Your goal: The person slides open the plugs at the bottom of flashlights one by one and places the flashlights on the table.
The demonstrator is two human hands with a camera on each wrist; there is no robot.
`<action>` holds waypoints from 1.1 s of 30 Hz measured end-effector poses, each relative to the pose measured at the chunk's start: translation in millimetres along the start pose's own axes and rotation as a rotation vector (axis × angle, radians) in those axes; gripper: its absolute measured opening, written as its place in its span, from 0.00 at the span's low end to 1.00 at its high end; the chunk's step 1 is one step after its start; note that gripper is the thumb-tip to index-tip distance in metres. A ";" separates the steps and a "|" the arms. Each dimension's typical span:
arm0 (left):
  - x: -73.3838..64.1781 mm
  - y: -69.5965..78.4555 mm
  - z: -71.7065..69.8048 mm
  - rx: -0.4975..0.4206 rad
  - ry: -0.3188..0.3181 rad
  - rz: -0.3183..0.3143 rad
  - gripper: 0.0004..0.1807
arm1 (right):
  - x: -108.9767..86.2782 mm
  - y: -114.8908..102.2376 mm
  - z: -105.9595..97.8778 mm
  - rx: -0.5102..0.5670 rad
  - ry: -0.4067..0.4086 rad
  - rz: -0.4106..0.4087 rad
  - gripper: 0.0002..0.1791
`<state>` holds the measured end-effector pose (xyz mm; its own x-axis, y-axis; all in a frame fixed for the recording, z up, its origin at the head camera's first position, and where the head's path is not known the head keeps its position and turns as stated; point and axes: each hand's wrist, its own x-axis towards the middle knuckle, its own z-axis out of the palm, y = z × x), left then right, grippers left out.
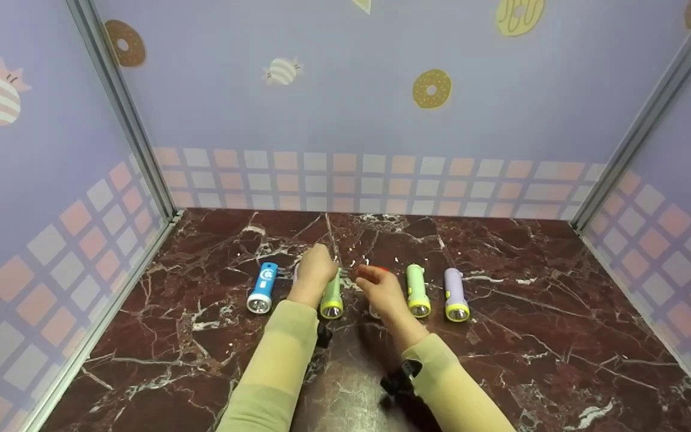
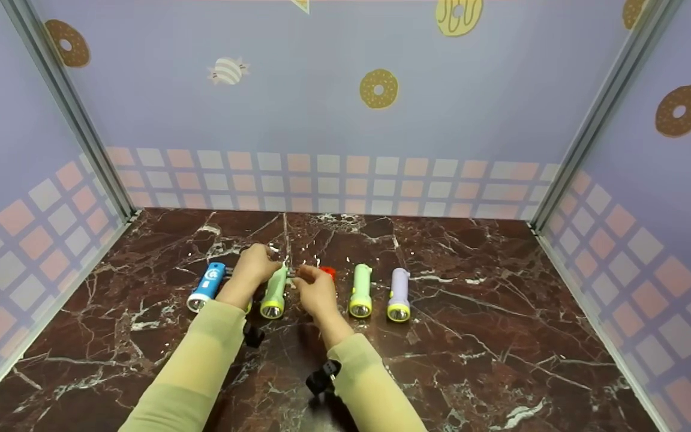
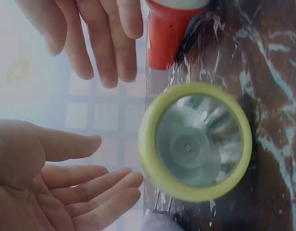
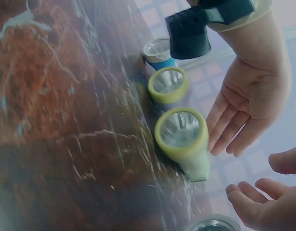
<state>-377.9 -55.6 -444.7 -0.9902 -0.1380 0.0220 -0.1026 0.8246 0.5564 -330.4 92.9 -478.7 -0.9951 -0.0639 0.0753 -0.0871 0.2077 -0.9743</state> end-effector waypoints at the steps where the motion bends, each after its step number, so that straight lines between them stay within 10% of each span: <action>1: 0.0 1.0 1.1 -0.018 0.008 0.014 0.14 | 0.4 -0.1 -1.8 0.002 0.010 -0.004 0.22; 21: -14.2 27.2 36.1 -0.173 0.004 0.157 0.15 | 2.9 12.2 -27.9 0.011 0.179 0.035 0.23; 33: -23.7 39.5 58.4 -0.197 -0.046 0.089 0.16 | 0.5 26.5 -30.0 -0.069 0.150 0.016 0.25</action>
<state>-364.1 12.2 -471.7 -0.9983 -0.0407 0.0422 0.0009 0.7089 0.7053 -334.6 127.6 -498.1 -0.9917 0.0857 0.0957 -0.0688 0.2744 -0.9591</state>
